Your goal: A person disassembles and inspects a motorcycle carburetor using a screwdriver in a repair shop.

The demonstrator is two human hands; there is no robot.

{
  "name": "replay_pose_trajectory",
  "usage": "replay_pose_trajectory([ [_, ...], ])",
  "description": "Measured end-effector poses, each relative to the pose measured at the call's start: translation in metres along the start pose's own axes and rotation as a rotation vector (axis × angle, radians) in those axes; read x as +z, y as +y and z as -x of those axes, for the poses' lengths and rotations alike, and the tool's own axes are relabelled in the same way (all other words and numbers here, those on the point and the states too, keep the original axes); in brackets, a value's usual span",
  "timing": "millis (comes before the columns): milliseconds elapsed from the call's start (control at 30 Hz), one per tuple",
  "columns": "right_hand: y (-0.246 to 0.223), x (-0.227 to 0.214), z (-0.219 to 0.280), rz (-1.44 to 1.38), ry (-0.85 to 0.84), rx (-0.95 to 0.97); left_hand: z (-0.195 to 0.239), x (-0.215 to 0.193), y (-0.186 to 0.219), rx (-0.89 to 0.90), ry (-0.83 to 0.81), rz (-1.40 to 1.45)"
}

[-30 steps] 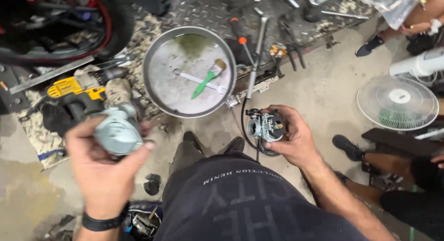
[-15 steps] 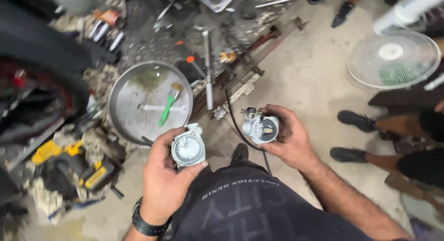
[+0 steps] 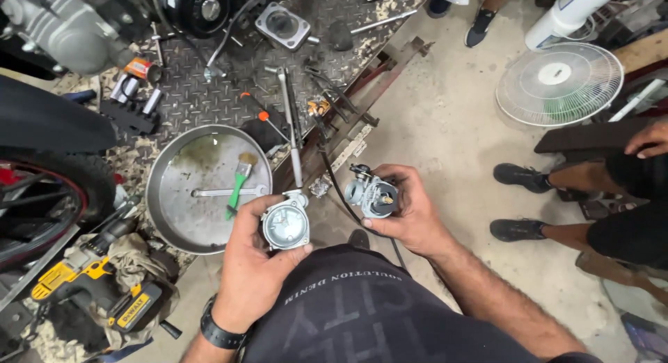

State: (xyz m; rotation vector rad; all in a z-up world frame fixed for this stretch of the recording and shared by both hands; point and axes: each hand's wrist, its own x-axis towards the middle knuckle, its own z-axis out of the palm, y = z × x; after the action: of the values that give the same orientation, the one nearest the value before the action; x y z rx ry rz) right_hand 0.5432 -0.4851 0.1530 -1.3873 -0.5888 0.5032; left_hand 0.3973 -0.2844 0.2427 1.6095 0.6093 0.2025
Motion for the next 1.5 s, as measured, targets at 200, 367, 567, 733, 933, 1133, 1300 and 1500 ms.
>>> replay_pose_trajectory([
  [200, -0.001, 0.017, -0.006, -0.049, -0.052, 0.044, -0.002, -0.008, 0.000, 0.080, -0.002, -0.194],
  [367, -0.009, 0.028, -0.010, 0.010, 0.095, 0.109, -0.002, -0.007, 0.001, 0.041, 0.035, 0.011],
  [567, -0.022, 0.032, -0.014, 0.021, 0.092, 0.117, -0.003, -0.014, -0.004, 0.051, 0.054, 0.054],
  [733, -0.027, 0.042, -0.018, 0.064, -0.017, -0.005, -0.004, -0.015, -0.010, 0.130, 0.056, 0.135],
  [933, -0.014, 0.044, -0.019, 0.008, -0.022, 0.134, -0.006, -0.018, -0.009, 0.312, 0.088, -0.046],
  [1133, -0.003, 0.042, -0.022, -0.021, -0.026, 0.011, -0.011, -0.026, 0.014, 0.435, 0.046, -0.299],
  [1300, -0.011, 0.045, -0.019, 0.059, -0.015, -0.102, -0.012, -0.027, 0.012, 0.506, 0.032, -0.341],
  [1500, -0.028, 0.042, -0.016, 0.179, 0.013, -0.137, -0.012, -0.023, 0.021, 0.362, -0.007, -0.303],
])
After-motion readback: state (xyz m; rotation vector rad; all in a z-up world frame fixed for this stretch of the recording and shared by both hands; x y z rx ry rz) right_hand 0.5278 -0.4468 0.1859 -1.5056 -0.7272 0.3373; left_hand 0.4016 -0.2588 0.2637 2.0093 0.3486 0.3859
